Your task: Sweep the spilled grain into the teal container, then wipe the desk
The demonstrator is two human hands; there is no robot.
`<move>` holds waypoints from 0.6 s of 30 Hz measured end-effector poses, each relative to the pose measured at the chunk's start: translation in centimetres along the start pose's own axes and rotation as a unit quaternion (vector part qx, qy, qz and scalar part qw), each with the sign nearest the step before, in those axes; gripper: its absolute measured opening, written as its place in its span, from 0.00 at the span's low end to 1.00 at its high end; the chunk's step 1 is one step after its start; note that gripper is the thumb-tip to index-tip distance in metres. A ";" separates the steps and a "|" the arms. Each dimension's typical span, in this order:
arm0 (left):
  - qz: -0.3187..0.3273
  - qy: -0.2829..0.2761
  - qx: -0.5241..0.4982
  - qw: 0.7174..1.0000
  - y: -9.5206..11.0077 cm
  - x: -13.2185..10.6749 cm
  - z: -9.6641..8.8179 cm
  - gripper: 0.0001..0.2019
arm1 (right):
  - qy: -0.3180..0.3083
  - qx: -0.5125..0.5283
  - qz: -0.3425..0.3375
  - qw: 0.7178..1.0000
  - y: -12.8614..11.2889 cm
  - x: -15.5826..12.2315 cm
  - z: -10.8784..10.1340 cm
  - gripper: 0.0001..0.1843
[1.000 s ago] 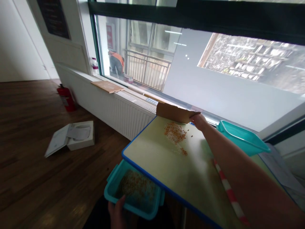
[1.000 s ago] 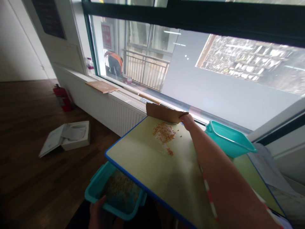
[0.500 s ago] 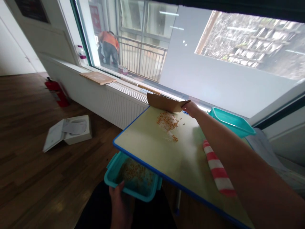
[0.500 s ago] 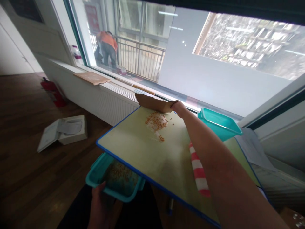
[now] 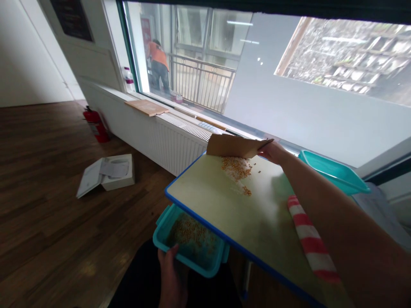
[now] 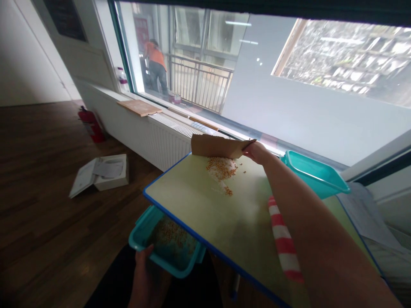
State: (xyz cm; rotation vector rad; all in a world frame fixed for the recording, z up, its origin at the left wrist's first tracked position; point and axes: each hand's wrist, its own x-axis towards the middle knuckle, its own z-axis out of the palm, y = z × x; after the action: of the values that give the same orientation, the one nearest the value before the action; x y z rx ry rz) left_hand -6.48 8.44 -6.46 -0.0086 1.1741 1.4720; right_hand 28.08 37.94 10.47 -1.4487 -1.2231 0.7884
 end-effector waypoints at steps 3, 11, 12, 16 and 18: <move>-0.006 -0.009 -0.015 1.000 -0.4 0.3 -0.2 0.25 | -0.062 0.018 0.037 0.997 -0.2 0.0 0.1 0.09; -0.006 0.008 -0.013 1.000 -0.3 0.4 -0.2 0.24 | -0.079 0.037 0.052 0.995 -0.8 0.1 0.3 0.11; -0.006 0.009 -0.014 1.000 -0.3 0.5 -0.1 0.23 | -0.073 0.039 0.052 0.995 -0.8 0.1 0.3 0.11; -0.004 0.016 -0.017 1.000 0.0 0.2 0.1 0.23 | -0.052 0.056 0.034 0.996 -1.0 -0.1 0.7 0.13; -0.006 0.014 -0.020 1.000 0.3 0.1 0.3 0.24 | -0.038 0.078 0.019 0.996 -1.3 0.0 1.0 0.15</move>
State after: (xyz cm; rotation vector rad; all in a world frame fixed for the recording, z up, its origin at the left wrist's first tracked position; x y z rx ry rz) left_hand -6.57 8.75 -6.13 -0.0637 1.1644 1.4879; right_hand 26.85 38.15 11.43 -1.3279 -1.1662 0.9529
